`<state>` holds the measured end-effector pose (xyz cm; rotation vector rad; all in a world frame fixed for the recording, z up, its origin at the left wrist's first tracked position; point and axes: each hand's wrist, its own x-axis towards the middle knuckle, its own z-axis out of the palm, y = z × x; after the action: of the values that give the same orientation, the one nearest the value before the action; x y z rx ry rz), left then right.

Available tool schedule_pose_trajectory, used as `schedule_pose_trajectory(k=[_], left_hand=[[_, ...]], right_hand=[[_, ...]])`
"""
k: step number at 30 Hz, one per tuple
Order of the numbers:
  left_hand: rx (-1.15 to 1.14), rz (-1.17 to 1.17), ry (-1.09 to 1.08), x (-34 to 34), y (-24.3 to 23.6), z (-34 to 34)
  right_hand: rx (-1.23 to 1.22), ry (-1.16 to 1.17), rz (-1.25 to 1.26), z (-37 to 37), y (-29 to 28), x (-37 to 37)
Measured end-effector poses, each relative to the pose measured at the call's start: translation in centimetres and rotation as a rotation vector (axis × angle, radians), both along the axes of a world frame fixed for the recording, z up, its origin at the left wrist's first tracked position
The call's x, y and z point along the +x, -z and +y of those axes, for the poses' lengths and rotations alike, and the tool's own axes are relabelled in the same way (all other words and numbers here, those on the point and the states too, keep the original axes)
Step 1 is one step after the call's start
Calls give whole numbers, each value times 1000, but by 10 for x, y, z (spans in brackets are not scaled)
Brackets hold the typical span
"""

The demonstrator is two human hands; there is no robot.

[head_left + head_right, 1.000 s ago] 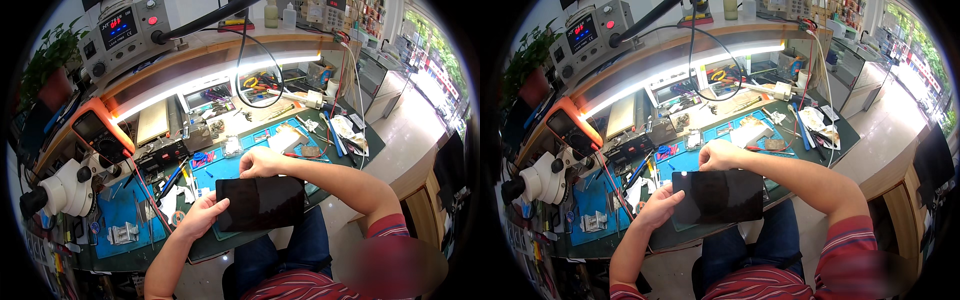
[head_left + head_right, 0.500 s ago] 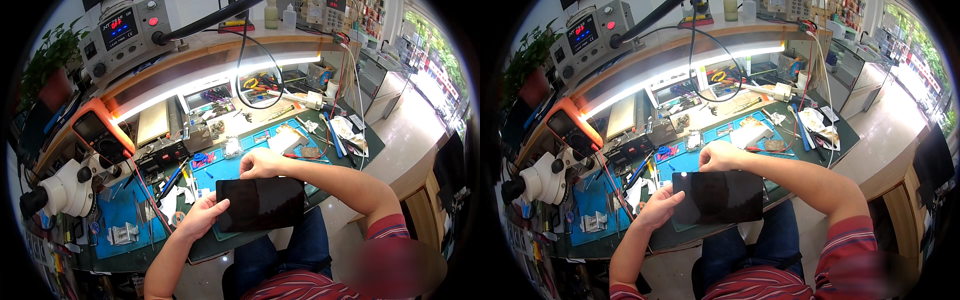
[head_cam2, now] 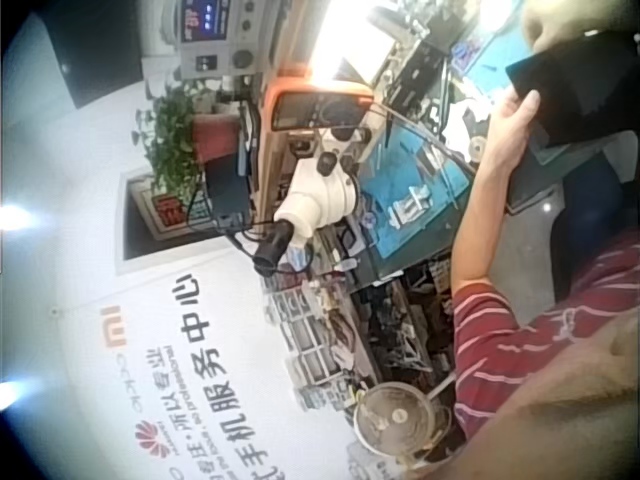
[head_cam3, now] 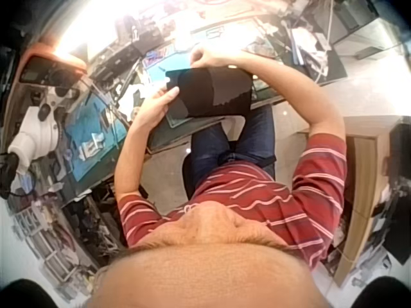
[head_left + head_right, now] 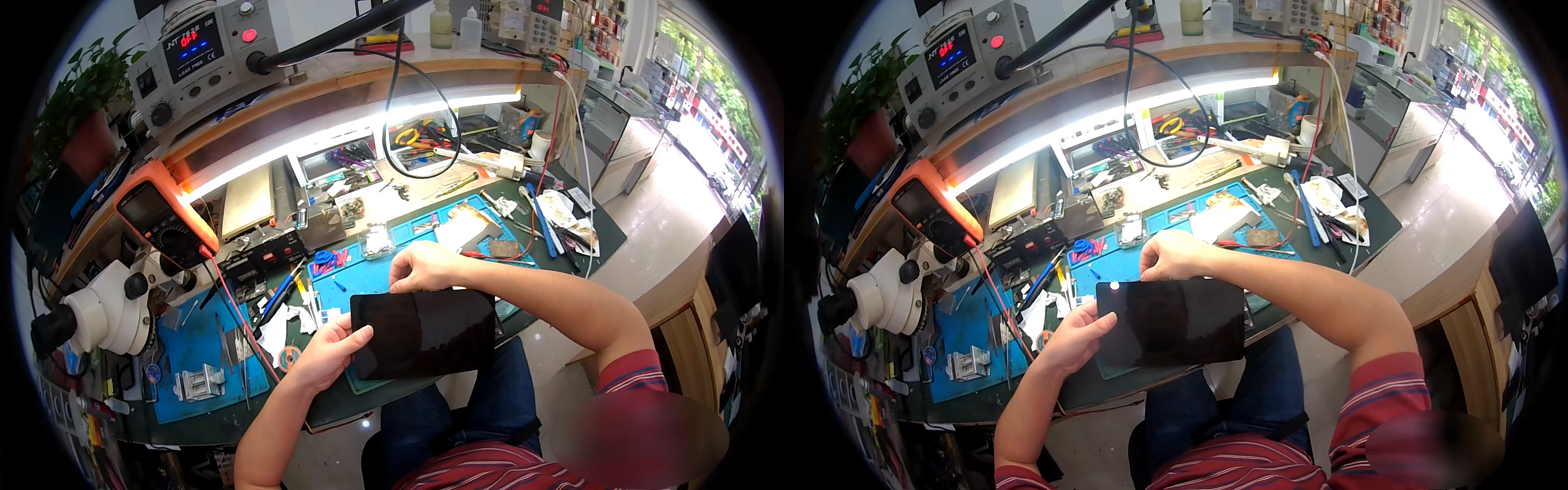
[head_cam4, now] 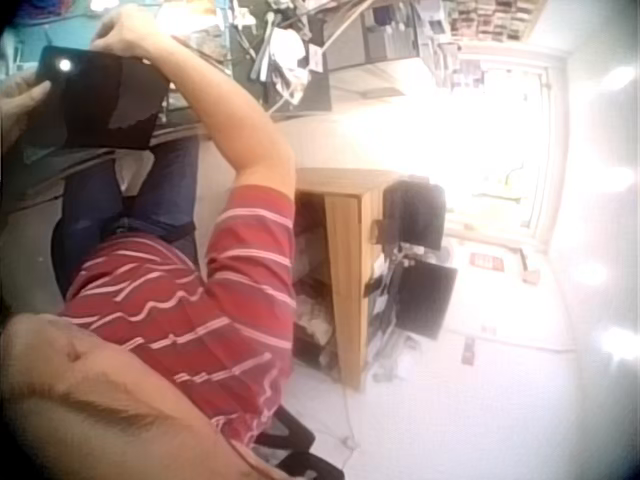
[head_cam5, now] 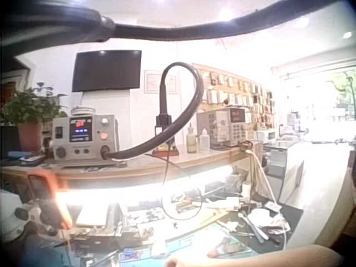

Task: The person reassembles a tablet by aligning and attaching the screen assembly to the main body, then connects a charging cable to test the device. The person repeatedly opens and closes the tablet to check the hinge and alignment.

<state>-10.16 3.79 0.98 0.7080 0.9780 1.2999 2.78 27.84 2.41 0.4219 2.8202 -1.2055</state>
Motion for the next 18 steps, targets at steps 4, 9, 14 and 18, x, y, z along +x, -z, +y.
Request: schedule_pose_trajectory(k=[4,9,14,18], left_hand=[[-6,7,-13,1,-1,0],[-5,10,-22,3,-2,2],[-14,17,-21,1,0,0],[-15,9,-18,1,0,1]], right_hand=[[10,-8,19,1,3,0],[14,-12,31,3,7,-2],[19,0,-14,0,0,0],[28,3,-11,0,2,-1]])
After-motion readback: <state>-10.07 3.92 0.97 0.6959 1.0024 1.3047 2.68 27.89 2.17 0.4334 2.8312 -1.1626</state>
